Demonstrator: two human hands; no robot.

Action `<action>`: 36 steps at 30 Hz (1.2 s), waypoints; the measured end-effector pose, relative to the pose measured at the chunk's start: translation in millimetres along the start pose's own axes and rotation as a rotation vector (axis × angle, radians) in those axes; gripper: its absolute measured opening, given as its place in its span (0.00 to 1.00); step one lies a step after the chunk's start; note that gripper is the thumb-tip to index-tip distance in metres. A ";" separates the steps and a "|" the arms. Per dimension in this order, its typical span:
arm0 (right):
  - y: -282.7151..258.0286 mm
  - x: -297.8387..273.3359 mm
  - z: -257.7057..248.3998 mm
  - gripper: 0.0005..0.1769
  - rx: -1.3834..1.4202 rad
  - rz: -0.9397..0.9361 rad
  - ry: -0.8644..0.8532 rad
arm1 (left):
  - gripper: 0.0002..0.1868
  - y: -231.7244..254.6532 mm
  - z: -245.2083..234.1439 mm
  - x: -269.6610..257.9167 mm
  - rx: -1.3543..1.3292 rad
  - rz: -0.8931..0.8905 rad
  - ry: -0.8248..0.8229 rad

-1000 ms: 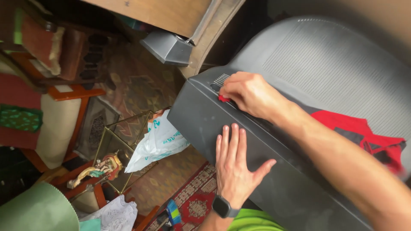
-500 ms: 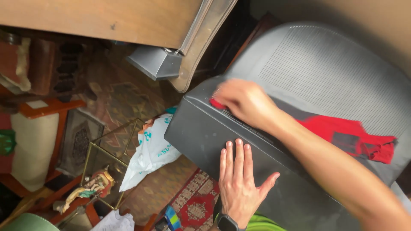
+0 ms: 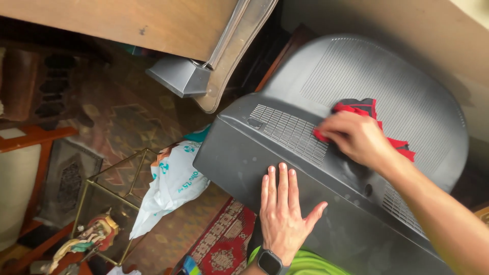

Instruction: The person wipes the back and side surfaces of a grey plastic electronic device with a red cloth. They hold the device steady with one hand while scrubbing the vents and casing with the other, moving the cloth across different areas of the object.

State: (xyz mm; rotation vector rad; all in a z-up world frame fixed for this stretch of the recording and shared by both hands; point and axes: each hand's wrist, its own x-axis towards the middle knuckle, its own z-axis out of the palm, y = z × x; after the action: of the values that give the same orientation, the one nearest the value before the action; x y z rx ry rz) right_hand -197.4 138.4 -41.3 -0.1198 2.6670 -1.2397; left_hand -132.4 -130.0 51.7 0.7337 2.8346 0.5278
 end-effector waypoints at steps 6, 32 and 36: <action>-31.8 152.3 80.0 0.07 0.164 -0.267 0.157 | 0.51 -1.0 4.7 0.6 0.027 0.045 0.097; 100.7 87.0 -8.5 0.16 -0.115 -0.152 0.441 | 0.50 -17.9 25.0 -7.6 0.101 0.066 0.199; 70.2 54.8 -27.5 0.13 0.004 -0.368 0.144 | 0.49 -15.9 26.5 -7.6 0.085 0.045 0.221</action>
State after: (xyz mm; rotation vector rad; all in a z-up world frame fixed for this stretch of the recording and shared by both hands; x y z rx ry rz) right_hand -256.1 195.7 -85.5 -0.5634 2.8542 -1.4014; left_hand -126.3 -139.0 21.8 0.8020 3.0677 0.5283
